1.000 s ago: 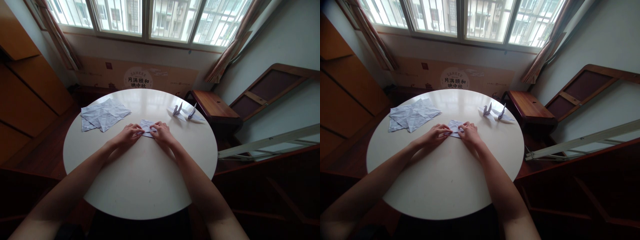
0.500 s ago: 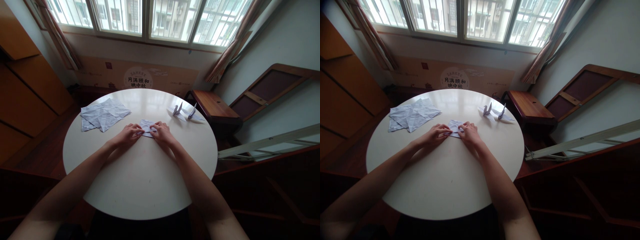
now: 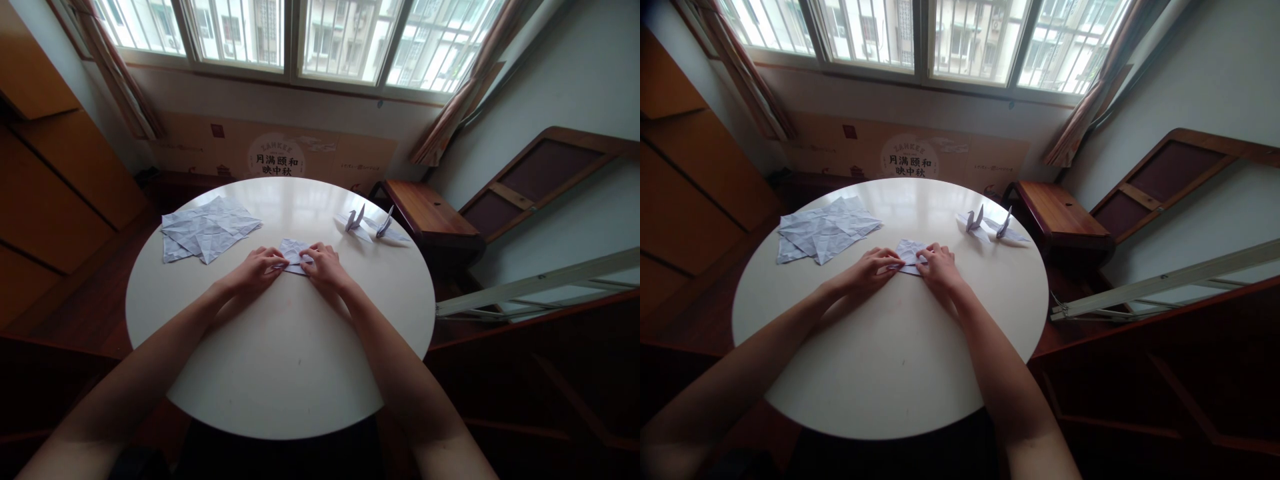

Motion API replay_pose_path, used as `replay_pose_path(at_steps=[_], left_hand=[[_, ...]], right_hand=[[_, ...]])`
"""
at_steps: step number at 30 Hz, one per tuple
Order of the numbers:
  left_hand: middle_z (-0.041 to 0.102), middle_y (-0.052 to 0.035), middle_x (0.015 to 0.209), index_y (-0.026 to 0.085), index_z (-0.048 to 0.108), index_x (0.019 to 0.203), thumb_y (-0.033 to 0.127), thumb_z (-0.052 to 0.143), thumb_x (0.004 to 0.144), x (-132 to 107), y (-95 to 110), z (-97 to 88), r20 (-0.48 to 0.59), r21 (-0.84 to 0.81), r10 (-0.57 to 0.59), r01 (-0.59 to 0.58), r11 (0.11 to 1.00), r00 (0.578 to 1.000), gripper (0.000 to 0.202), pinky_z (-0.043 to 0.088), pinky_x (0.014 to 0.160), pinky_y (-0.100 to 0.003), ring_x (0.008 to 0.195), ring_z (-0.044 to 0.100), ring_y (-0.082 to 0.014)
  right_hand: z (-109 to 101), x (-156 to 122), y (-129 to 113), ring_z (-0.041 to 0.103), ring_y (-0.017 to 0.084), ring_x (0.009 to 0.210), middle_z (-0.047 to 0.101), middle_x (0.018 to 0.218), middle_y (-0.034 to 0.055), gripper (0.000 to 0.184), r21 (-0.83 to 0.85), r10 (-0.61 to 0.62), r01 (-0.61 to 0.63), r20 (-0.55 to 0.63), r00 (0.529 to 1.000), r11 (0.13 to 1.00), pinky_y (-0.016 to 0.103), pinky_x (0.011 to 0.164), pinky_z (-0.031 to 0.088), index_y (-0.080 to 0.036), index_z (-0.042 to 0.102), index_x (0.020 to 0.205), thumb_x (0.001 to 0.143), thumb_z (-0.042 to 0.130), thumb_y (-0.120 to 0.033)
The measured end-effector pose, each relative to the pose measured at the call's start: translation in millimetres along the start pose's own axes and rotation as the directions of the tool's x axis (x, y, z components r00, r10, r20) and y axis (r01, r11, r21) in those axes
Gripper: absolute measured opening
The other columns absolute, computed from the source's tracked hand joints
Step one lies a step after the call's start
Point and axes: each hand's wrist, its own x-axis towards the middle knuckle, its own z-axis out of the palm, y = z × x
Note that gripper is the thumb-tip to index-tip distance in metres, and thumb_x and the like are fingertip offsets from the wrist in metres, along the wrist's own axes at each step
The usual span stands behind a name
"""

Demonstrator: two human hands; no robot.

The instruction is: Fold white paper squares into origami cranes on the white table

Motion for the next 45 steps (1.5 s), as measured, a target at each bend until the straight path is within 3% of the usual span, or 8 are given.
replay_pose_path(at_steps=[24,45], left_hand=[[0.063,-0.0072,0.118,0.027,0.069,0.119,0.029,0.053,0.095,-0.8,0.8,-1.1,0.015,0.032,0.013,-0.013,0.999,1.0,0.029,0.039,0.102,-0.043,0.108,0.055,-0.0246],[0.063,-0.0069,0.117,0.029,0.068,0.122,0.03,0.052,0.096,-0.5,-0.8,-1.3,0.021,0.041,0.036,-0.037,0.998,0.999,0.031,0.04,0.099,-0.042,0.104,0.055,-0.0244]], right_hand=[[2.3,1.8,1.2,0.045,0.028,0.118,0.055,0.126,0.0091,0.034,-0.01,0.005,-0.005,-0.005,1.0,1.0,0.044,0.102,0.034,-0.026,0.066,0.122,0.09,0.058,-0.036],[0.2,0.0,-0.3,0.045,0.029,0.118,0.055,0.126,0.0095,0.034,-0.01,-0.009,0.008,-0.006,1.0,1.0,0.044,0.103,0.034,-0.026,0.065,0.123,0.091,0.056,-0.036]])
